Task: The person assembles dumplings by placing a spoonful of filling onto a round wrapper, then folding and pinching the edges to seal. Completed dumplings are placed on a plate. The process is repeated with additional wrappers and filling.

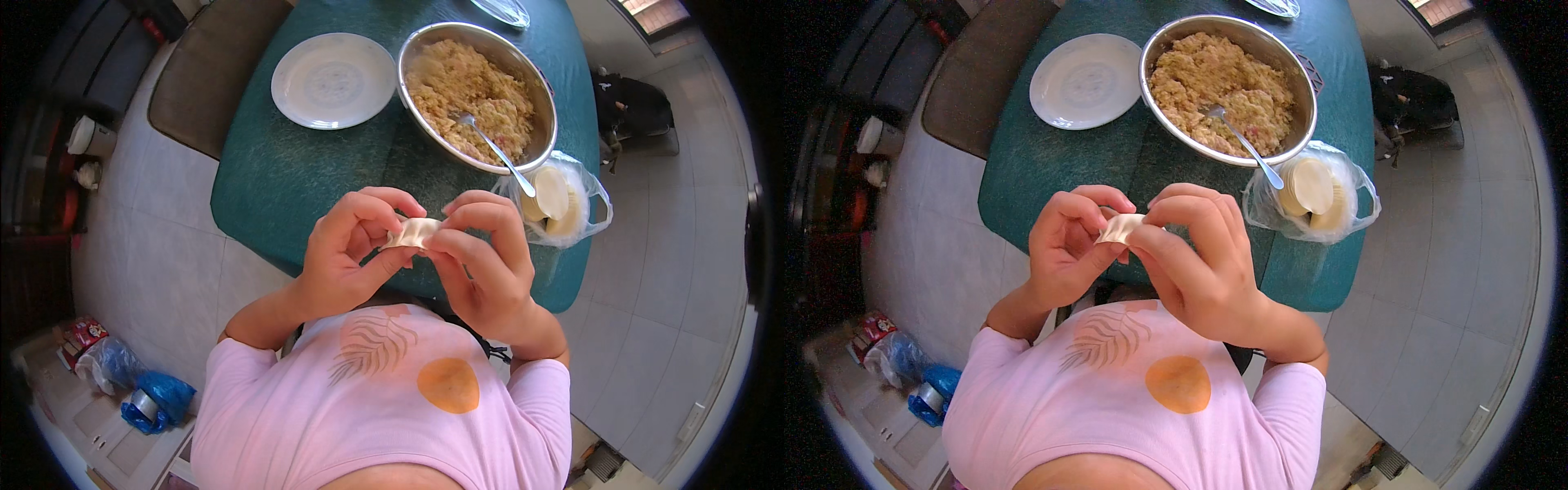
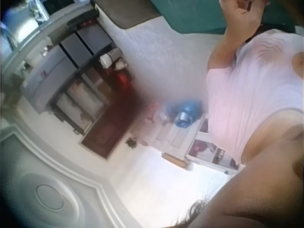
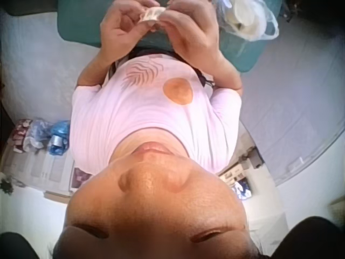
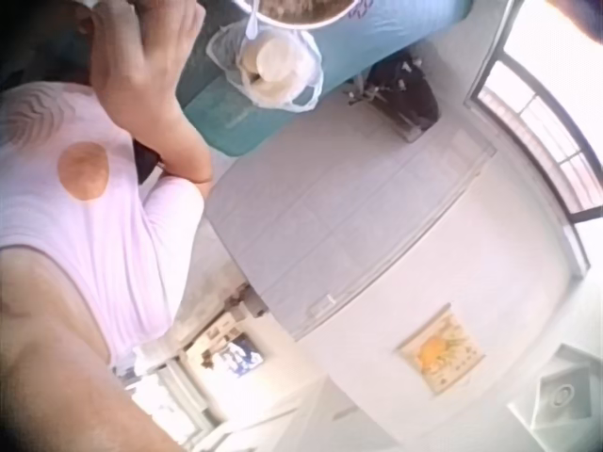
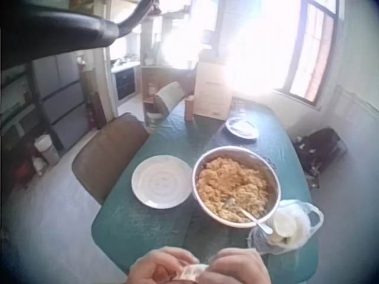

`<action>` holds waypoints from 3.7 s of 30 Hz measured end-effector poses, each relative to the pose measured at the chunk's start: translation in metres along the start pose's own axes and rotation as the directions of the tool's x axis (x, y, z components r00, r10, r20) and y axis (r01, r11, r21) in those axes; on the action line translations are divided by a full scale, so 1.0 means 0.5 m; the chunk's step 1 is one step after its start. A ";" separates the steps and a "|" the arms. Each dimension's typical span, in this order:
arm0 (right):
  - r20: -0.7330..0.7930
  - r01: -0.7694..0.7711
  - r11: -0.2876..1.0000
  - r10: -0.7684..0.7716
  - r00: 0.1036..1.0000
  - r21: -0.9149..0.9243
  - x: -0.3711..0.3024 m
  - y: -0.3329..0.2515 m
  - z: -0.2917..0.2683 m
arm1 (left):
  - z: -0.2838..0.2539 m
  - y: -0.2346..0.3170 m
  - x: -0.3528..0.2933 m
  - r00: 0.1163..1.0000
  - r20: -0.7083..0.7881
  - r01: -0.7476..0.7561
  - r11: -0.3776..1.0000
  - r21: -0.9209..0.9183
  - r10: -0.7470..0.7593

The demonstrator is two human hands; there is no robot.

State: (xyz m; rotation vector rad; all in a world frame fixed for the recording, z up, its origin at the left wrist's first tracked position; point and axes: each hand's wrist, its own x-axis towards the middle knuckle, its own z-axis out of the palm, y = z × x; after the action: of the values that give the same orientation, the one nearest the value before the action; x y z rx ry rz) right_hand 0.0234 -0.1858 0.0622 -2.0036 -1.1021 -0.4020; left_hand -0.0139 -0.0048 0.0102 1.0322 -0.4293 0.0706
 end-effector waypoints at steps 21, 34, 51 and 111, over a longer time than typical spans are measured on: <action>0.493 -0.695 0.303 0.526 0.693 0.652 0.031 0.021 0.066 | -0.067 0.015 -0.006 0.982 -0.186 0.006 0.980 0.199 0.031; 0.591 -0.214 0.958 0.287 0.754 -0.193 0.435 0.403 0.294 | -0.376 -0.006 0.064 0.840 -0.539 0.332 0.843 0.424 -0.059; 0.375 0.080 0.931 0.064 0.925 -0.357 0.437 0.418 0.377 | -0.414 -0.008 -0.008 0.798 -0.594 0.375 0.858 0.351 -0.105; 0.032 -0.017 0.984 0.024 0.999 -0.179 -0.029 0.256 -0.117 | 0.013 -0.106 0.015 0.614 0.079 0.645 0.442 -0.623 -0.785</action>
State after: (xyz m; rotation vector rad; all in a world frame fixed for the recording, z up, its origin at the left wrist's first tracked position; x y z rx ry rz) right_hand 0.1252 -0.2779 0.0276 -2.1840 -1.0985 -0.4718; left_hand 0.0046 -0.0390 -0.0274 0.4732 0.2491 -0.7049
